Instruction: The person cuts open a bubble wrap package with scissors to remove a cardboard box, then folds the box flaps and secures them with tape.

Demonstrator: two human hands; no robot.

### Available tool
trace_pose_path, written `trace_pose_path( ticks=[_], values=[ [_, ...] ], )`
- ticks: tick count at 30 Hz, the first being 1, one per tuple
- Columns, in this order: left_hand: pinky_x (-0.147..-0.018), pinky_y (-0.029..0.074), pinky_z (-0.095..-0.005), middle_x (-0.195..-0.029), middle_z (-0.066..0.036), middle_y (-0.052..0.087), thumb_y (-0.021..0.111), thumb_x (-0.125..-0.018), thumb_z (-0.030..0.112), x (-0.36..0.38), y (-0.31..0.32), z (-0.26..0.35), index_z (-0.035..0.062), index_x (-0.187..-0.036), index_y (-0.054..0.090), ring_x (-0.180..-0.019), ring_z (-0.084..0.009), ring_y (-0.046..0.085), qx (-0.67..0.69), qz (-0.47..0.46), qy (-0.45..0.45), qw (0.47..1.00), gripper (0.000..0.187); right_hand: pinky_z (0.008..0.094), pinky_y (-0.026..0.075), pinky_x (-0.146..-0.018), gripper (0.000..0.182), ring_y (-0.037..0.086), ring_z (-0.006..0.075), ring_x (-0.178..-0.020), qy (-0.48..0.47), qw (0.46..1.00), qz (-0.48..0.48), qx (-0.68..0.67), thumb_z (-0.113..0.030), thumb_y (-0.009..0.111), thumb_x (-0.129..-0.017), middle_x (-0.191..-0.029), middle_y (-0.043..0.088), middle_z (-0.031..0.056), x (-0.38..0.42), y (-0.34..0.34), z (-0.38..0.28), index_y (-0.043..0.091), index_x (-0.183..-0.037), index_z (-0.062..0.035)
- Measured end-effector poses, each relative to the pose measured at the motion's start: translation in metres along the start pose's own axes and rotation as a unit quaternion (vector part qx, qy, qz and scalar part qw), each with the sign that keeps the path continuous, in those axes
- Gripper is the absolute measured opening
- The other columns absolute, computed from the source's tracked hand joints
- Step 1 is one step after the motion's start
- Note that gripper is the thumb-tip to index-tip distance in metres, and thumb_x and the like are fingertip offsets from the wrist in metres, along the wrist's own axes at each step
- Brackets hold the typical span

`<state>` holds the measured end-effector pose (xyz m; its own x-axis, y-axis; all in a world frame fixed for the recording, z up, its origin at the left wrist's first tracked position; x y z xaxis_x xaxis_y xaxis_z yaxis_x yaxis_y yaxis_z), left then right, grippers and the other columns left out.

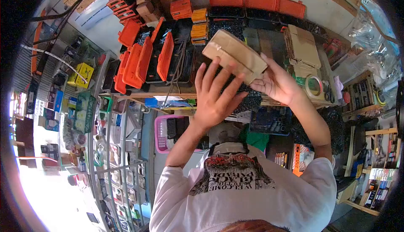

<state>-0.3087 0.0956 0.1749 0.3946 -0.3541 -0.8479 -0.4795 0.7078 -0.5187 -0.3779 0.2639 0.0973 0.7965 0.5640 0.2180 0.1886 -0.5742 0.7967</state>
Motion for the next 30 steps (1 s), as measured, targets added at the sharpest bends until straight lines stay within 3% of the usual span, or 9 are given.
trace_pose_path(
  ticks=[2, 9, 18, 25, 28, 30],
  values=[
    [-0.115, 0.03, -0.0615, -0.144, -0.013, 0.058, 0.084, -0.077, 0.029, -0.004, -0.001, 0.012, 0.0141, -0.133, 0.062, -0.138, -0.0433, 0.047, -0.017, 0.043, 0.045, 0.998, 0.062, 0.0395, 0.063, -0.088, 0.05, 0.073, 0.0317, -0.1, 0.001, 1.0, -0.007, -0.007, -0.039, 0.05, -0.107, -0.12, 0.066, 0.0285, 0.003, 0.009, 0.007, 0.044, -0.142, -0.0035],
    [-0.116, 0.029, -0.0613, -0.131, -0.005, 0.068, 0.082, -0.079, 0.028, -0.007, 0.002, 0.017, 0.018, -0.127, 0.066, -0.133, -0.0373, 0.055, -0.039, 0.029, 0.064, 0.997, 0.052, 0.0414, 0.061, -0.093, 0.051, 0.071, 0.0298, -0.105, -0.016, 0.999, -0.034, -0.014, -0.038, 0.05, -0.107, -0.124, 0.066, 0.0235, 0.018, 0.041, 0.011, 0.044, -0.143, -0.0029],
    [-0.112, 0.033, -0.0604, -0.131, -0.004, 0.069, 0.079, -0.08, 0.032, -0.007, -0.009, 0.012, 0.02, -0.104, 0.068, -0.13, -0.0374, 0.058, -0.029, 0.046, 0.121, 0.991, 0.029, 0.0415, 0.061, -0.094, 0.051, 0.071, 0.0281, -0.104, -0.015, 1.0, -0.009, 0.014, -0.039, 0.052, -0.106, -0.121, 0.067, 0.0218, 0.024, 0.05, 0.018, 0.045, -0.142, -0.0026],
    [-0.113, 0.032, -0.0641, -0.13, -0.004, 0.068, 0.077, -0.081, 0.027, -0.005, -0.008, 0.015, 0.0218, -0.104, 0.067, -0.131, -0.0377, 0.056, 0.0, 0.016, 0.098, 0.995, 0.025, 0.0388, 0.062, -0.089, 0.049, 0.073, 0.0245, -0.096, -0.02, 0.999, 0.013, -0.025, -0.039, 0.05, -0.107, -0.113, 0.069, 0.018, 0.024, 0.045, 0.025, 0.047, -0.14, -0.002],
    [-0.114, 0.031, -0.0648, -0.13, -0.004, 0.068, 0.077, -0.081, 0.025, 0.0, -0.005, 0.018, 0.0202, -0.103, 0.068, -0.13, -0.0367, 0.057, 0.003, 0.032, 0.088, 0.996, 0.024, 0.0364, 0.063, -0.085, 0.048, 0.073, 0.0216, -0.091, 0.003, 0.996, -0.03, -0.084, -0.038, 0.049, -0.108, -0.111, 0.069, 0.0155, 0.022, 0.045, 0.029, 0.047, -0.14, -0.0022],
    [-0.115, 0.03, -0.0658, -0.136, -0.001, 0.065, 0.071, -0.08, 0.026, 0.001, -0.003, 0.017, 0.023, -0.106, 0.07, -0.134, -0.0334, 0.055, -0.012, 0.024, 0.08, 0.996, 0.027, 0.0352, 0.064, -0.084, 0.047, 0.072, 0.0203, -0.09, 0.004, 0.996, -0.027, -0.088, -0.037, 0.049, -0.108, -0.112, 0.069, 0.0143, 0.023, 0.048, 0.031, 0.047, -0.14, -0.0023]
  ],
)
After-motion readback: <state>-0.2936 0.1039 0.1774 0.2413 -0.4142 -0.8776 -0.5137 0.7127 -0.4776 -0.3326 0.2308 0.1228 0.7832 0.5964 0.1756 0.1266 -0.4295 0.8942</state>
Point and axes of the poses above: each hand's wrist, its own x-axis away from the middle knuckle, its own y-axis out of the palm, z = x × y, the point moved 8 cm from there along -x, towards the middle knuckle
